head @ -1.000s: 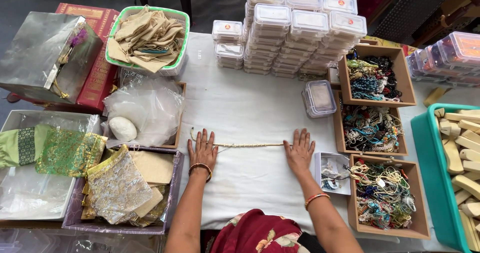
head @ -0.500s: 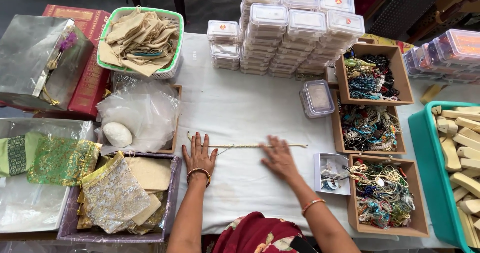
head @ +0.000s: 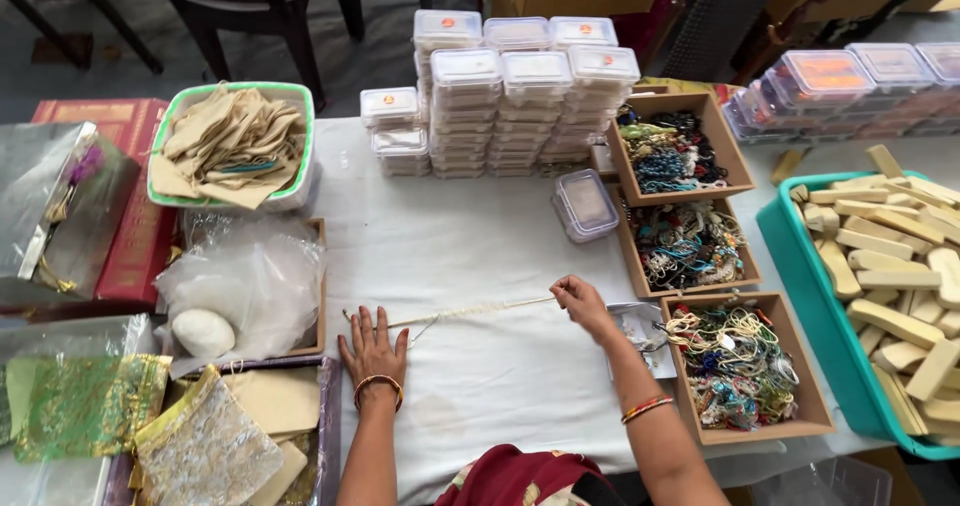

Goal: The person picks up a gold-colored chain from a small container, straightens it on the table, and folds it. They then place the chain into a small plastic bag, put the bag into a beige cloth pouch, and finally place the pouch into a clear plastic container.

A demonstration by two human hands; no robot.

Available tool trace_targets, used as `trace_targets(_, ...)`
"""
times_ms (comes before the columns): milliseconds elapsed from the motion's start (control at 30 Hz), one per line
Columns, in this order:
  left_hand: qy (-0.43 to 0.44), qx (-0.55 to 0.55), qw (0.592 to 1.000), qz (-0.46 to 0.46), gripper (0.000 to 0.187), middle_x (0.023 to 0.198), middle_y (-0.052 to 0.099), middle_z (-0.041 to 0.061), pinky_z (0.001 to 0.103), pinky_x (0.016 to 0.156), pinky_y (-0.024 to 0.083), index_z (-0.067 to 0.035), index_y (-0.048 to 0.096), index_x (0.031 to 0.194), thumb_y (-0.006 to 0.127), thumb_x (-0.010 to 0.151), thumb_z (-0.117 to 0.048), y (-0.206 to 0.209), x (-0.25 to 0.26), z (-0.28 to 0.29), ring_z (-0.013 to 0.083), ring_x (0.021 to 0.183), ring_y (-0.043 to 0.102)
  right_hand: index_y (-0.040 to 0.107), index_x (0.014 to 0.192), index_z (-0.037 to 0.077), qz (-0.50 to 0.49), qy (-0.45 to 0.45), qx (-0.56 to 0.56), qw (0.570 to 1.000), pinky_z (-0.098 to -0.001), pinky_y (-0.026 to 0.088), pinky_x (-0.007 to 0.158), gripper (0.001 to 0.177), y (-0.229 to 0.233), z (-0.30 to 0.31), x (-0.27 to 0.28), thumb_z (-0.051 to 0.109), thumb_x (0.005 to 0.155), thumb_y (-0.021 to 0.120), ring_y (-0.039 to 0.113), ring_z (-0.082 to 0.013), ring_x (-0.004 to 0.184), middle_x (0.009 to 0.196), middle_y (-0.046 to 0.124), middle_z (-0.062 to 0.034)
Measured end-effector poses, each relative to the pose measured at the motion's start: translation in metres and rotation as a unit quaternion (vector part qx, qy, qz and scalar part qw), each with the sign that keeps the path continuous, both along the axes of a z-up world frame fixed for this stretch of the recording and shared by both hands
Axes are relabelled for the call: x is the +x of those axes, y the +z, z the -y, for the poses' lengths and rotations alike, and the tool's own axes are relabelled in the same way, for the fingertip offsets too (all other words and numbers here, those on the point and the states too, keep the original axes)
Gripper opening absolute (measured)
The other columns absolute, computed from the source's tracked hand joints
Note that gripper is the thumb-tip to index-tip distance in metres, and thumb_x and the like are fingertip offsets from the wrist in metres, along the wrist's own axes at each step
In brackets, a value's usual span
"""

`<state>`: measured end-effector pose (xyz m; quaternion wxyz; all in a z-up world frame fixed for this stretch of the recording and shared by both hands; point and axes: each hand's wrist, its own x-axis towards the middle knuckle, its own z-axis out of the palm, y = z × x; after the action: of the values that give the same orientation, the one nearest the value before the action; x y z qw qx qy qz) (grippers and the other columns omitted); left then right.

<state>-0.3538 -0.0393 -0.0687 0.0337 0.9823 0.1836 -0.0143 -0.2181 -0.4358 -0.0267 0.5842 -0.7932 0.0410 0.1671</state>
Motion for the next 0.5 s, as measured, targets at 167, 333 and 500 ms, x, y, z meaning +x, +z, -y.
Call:
trace_targets(167,-0.047,-0.009,0.999,0.015,0.071,0.168,0.019,-0.002,0.050,0.124,0.007,-0.031,0.025,0.159,0.028,0.098,-0.066,0.007,-0.002,0.001,0.0153,0.153,0.016,0.074,0.107,0.010,0.097,0.084,-0.260,0.957,-0.0391,0.050,0.074,0.018,-0.010,0.005,0.018,0.022,0.096,0.070,0.061,-0.0240,0.084,0.093,0.071,-0.0093)
trace_targets(333,-0.130,-0.052,0.983,0.118,0.055,0.154,0.047,-0.003,0.046,0.124,0.018,-0.027,0.054,0.142,0.045,0.096,-0.057,0.007,-0.012,0.005,0.0132,0.144,0.038,0.067,0.122,0.007,0.409,0.143,-0.378,0.818,-0.0485,0.045,0.107,0.051,-0.027,-0.082,-0.013,0.036,0.081,0.076,0.060,-0.0317,0.127,0.128,0.067,-0.0139)
trace_targets(500,-0.084,-0.087,0.964,0.239,0.015,0.127,0.071,-0.004,0.041,0.112,0.043,-0.019,0.076,0.106,0.071,0.095,-0.027,-0.012,-0.016,0.000,0.0166,0.126,0.061,0.032,0.158,0.018,0.275,0.360,-0.413,0.790,-0.0500,0.011,0.122,0.073,0.013,-0.146,-0.076,0.059,0.100,0.044,0.017,-0.0278,0.152,0.167,0.018,-0.0103)
